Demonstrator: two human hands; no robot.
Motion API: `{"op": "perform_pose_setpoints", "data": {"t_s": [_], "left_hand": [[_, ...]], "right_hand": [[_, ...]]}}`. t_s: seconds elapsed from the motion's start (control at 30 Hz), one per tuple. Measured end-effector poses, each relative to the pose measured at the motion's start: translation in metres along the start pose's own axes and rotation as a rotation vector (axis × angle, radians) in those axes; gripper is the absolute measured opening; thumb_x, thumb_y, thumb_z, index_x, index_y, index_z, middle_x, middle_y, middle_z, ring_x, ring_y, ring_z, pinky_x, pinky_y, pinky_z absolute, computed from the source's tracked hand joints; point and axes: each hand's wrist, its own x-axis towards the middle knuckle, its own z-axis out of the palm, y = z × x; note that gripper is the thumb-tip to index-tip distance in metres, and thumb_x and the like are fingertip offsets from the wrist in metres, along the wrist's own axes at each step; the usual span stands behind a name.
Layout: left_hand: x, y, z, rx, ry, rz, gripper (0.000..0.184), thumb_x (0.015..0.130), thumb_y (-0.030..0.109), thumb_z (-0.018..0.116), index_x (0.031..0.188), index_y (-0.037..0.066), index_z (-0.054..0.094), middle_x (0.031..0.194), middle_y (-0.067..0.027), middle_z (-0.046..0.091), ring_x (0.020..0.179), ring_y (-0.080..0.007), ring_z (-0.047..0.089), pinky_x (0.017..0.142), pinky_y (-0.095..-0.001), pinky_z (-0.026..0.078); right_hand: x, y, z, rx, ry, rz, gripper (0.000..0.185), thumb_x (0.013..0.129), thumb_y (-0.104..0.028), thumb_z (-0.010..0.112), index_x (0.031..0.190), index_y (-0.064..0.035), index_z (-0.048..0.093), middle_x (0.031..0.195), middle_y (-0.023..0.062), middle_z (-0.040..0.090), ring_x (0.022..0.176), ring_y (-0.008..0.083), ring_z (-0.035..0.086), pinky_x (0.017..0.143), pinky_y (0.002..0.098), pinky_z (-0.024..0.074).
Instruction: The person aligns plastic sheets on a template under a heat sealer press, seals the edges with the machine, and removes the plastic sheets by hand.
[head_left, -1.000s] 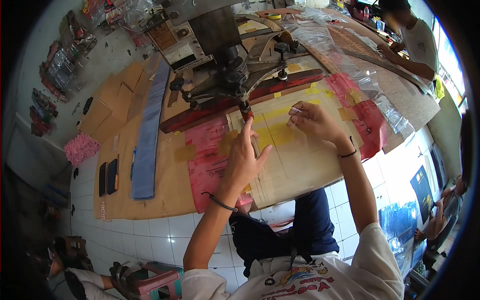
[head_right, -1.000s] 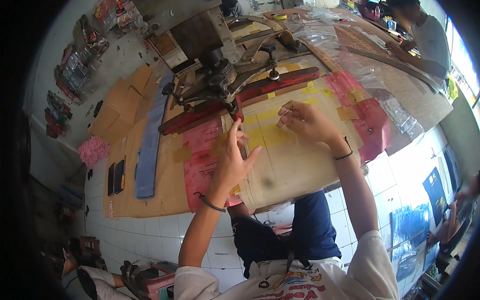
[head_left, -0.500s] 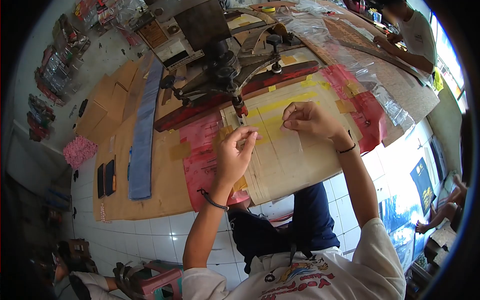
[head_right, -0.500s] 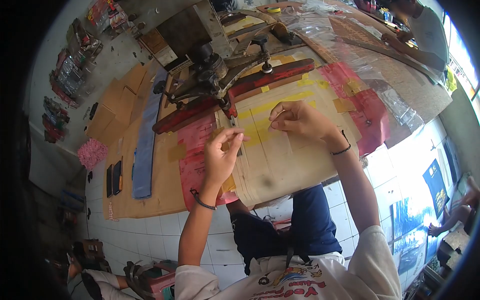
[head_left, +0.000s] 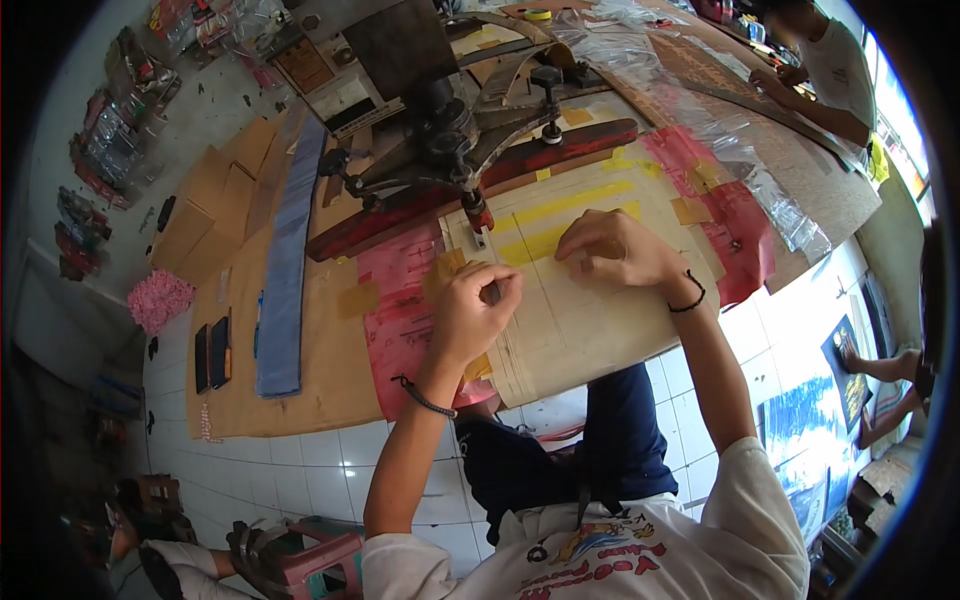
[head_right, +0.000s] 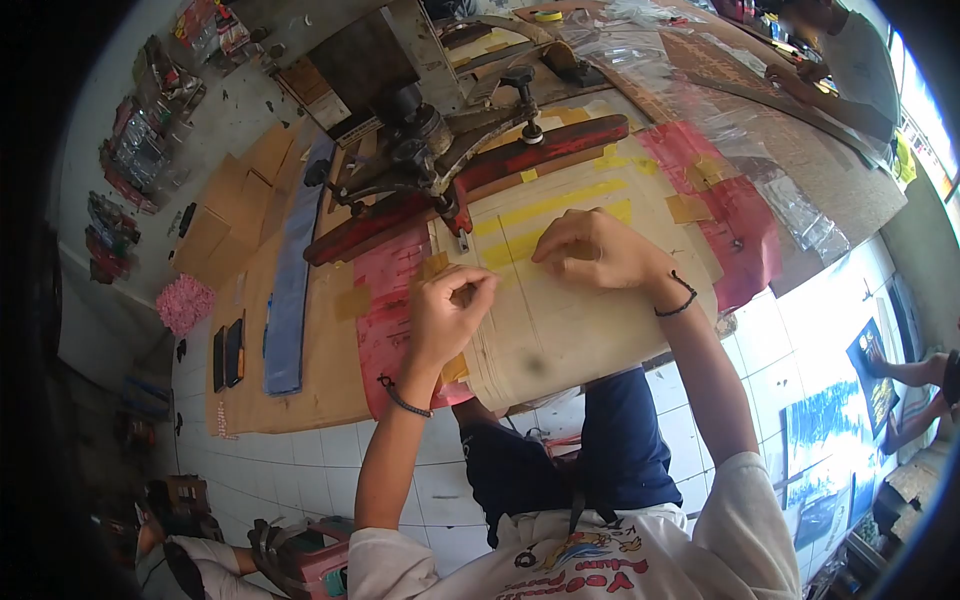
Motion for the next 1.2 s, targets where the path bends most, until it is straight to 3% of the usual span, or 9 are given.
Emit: {"op": "perform_pose_setpoints", "data": {"t_s": [0.17,0.27,0.37,0.4,0.5,0.7,0.93,1.0,1.2], "left_hand": [[0.002,-0.001,0.007,0.101,0.030,0.072,0.010,0.087,-0.001,0.072,0.096,0.001,0.073,0.091,-0.0107,0.072,0.083,-0.0263,0.070,0.075,-0.0372,0.056],[0.003,-0.010,0.010,0.236,0.038,0.228,0.013,0.084,-0.003,0.072,0.097,0.001,0.072,0.094,-0.0106,0.068,0.092,-0.0300,0.067,0.080,-0.0406,0.055],[0.002,-0.007,0.009,0.296,0.038,0.187,0.012,0.083,-0.001,0.074,0.095,0.003,0.074,0.096,-0.0090,0.065,0.095,-0.0299,0.062,0.085,-0.0411,0.051],[0.002,-0.008,0.010,0.316,0.052,0.215,0.013,0.083,-0.002,0.071,0.094,0.004,0.074,0.098,-0.0088,0.062,0.096,-0.0297,0.060,0.085,-0.0417,0.050],[0.000,-0.006,0.008,0.337,0.026,0.254,0.016,0.083,-0.002,0.069,0.098,0.004,0.073,0.099,-0.0110,0.061,0.098,-0.0313,0.060,0.089,-0.0440,0.051],[-0.013,0.034,0.007,0.434,-0.068,0.283,0.022,0.087,0.011,0.071,0.107,0.001,0.071,0.109,-0.0131,0.064,0.106,-0.0321,0.061,0.097,-0.0463,0.046],[-0.039,0.039,0.029,0.582,-0.181,0.118,0.063,0.096,0.034,0.068,0.139,-0.010,0.054,0.147,-0.0261,0.052,0.140,-0.0402,0.047,0.123,-0.0509,0.029],[-0.037,0.034,0.032,0.574,-0.132,0.125,0.060,0.097,0.034,0.067,0.138,-0.008,0.056,0.149,-0.0246,0.051,0.139,-0.0409,0.047,0.123,-0.0509,0.031],[-0.042,0.034,0.034,0.508,-0.026,0.086,0.049,0.095,0.031,0.070,0.130,-0.003,0.064,0.146,-0.0232,0.054,0.137,-0.0393,0.050,0.119,-0.0486,0.038]], "right_hand": [[0.004,-0.001,0.007,-0.432,0.035,-0.164,0.025,0.087,-0.022,0.073,0.104,-0.0028,0.077,0.112,0.0088,0.075,0.100,0.0306,0.067,0.098,0.0426,0.0488],[-0.010,-0.016,0.034,-0.648,0.073,-0.159,0.035,0.091,-0.027,0.071,0.115,-0.0016,0.072,0.124,0.0107,0.072,0.112,0.0313,0.065,0.105,0.0439,0.0453],[-0.035,-0.046,0.061,-0.659,0.109,-0.047,0.046,0.096,-0.032,0.067,0.129,0.0004,0.065,0.137,0.0151,0.065,0.128,0.0327,0.059,0.113,0.0469,0.0417],[-0.042,-0.049,0.066,-0.695,0.081,0.017,0.051,0.100,-0.032,0.062,0.137,0.0022,0.060,0.148,0.0181,0.057,0.141,0.0342,0.050,0.120,0.0489,0.0359],[-0.043,-0.045,0.071,-0.684,0.095,0.042,0.054,0.103,-0.034,0.058,0.142,0.0024,0.057,0.152,0.0190,0.054,0.144,0.0352,0.047,0.122,0.0493,0.0329],[-0.014,-0.014,0.068,-0.736,0.116,0.062,0.054,0.104,-0.034,0.055,0.144,0.0033,0.054,0.153,0.0196,0.052,0.145,0.0366,0.045,0.123,0.0486,0.0327],[0.032,0.005,0.061,-0.769,0.051,0.067,0.044,0.104,-0.025,0.054,0.139,0.0018,0.058,0.150,0.0186,0.055,0.144,0.0358,0.046,0.123,0.0479,0.0331],[0.024,-0.009,0.060,-0.741,-0.013,0.091,0.042,0.104,-0.022,0.054,0.138,0.0013,0.059,0.149,0.0181,0.056,0.144,0.0353,0.047,0.123,0.0479,0.0332],[0.011,0.002,0.072,-0.669,0.202,-0.030,0.039,0.102,-0.023,0.056,0.135,-0.0007,0.062,0.147,0.0178,0.058,0.143,0.0347,0.048,0.121,0.0477,0.0349]]}}
